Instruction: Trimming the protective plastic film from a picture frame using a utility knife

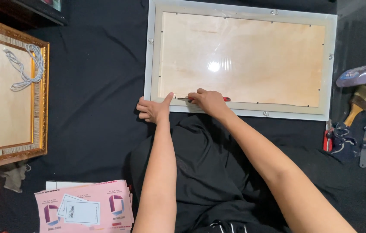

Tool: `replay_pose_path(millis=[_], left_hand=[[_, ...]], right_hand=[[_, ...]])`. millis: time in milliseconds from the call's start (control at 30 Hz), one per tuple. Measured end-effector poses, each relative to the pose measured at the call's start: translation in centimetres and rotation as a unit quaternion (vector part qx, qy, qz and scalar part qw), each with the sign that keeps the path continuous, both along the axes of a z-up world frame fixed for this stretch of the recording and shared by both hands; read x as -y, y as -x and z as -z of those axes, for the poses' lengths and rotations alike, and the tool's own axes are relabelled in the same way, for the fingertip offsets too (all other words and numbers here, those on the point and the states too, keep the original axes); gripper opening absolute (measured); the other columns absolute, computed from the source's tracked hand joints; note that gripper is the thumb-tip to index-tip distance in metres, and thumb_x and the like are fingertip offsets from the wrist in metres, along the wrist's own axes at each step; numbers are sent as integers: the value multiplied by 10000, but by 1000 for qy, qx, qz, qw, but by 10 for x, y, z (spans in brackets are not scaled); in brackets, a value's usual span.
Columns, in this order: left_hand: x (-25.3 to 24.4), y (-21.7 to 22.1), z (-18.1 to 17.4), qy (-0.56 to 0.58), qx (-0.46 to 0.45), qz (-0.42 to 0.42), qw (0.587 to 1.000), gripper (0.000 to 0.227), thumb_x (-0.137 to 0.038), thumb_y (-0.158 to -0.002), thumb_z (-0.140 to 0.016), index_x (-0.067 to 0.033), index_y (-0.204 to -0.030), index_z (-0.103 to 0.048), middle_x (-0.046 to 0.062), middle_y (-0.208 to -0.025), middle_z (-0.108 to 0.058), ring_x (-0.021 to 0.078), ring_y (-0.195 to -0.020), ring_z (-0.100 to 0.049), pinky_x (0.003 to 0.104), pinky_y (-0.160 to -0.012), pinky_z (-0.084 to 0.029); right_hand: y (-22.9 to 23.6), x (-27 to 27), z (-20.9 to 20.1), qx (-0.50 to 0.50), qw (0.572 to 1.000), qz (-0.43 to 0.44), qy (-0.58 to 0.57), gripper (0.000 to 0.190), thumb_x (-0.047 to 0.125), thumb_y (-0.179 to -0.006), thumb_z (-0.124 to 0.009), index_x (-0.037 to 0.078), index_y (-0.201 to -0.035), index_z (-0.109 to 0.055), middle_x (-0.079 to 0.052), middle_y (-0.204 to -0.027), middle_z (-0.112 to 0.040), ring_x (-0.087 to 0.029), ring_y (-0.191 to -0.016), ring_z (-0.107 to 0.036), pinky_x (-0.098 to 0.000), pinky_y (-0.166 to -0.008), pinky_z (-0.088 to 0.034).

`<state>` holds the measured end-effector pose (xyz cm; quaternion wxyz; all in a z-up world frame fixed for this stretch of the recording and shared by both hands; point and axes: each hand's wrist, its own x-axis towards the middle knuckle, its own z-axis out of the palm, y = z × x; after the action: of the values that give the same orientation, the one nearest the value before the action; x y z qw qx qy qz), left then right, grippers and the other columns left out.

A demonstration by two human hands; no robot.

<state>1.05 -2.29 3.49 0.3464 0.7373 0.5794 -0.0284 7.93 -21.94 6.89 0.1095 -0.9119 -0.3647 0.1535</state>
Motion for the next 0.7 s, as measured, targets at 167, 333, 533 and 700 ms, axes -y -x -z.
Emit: replay_pose_path(millis=[167, 333, 533, 700], left_hand=[[-1, 0, 5, -2, -8, 2, 1000, 1122, -580, -603, -951, -164, -1375, -250, 84, -1387, -221, 372, -1268, -262, 545, -1055, -310], [-1, -2, 2, -4, -10, -3, 1000, 1095, -568, -617, -946, -163, -1367, -259, 81, -1373, -221, 365, -1257, -259, 532, -1044, -305], [-1, -2, 5, -5, -10, 0, 1000, 1125, -581, -593, -955, -167, -1372, -257, 76, -1354, -233, 372, -1264, -261, 536, -1048, -305], [-4, -2, 7, 2, -19, -1, 1000, 1120, -591, -595, -953, -168, -1371, -265, 74, -1365, -240, 366, -1274, -264, 531, -1065, -311]], right_hand=[[-1, -4, 3, -4, 1000, -8, 0, 293, 401, -1012, -591, 327, -1285, -670, -43, -918, -633, -370, -795, -740, -474, -731, -600], [-4, 0, 3, 5, 1000, -20, 15, 296, 400, -1022, -574, 335, -1296, -664, -36, -900, -623, -352, -778, -744, -464, -719, -601], [-6, 26, -13, 25, 998, -27, 55, 309, 413, -1025, -564, 313, -1299, -667, -32, -904, -631, -324, -781, -753, -435, -718, -599], [-8, 52, -18, 49, 995, -34, 79, 309, 422, -1023, -567, 330, -1300, -668, -24, -886, -633, -300, -762, -754, -410, -715, -597]])
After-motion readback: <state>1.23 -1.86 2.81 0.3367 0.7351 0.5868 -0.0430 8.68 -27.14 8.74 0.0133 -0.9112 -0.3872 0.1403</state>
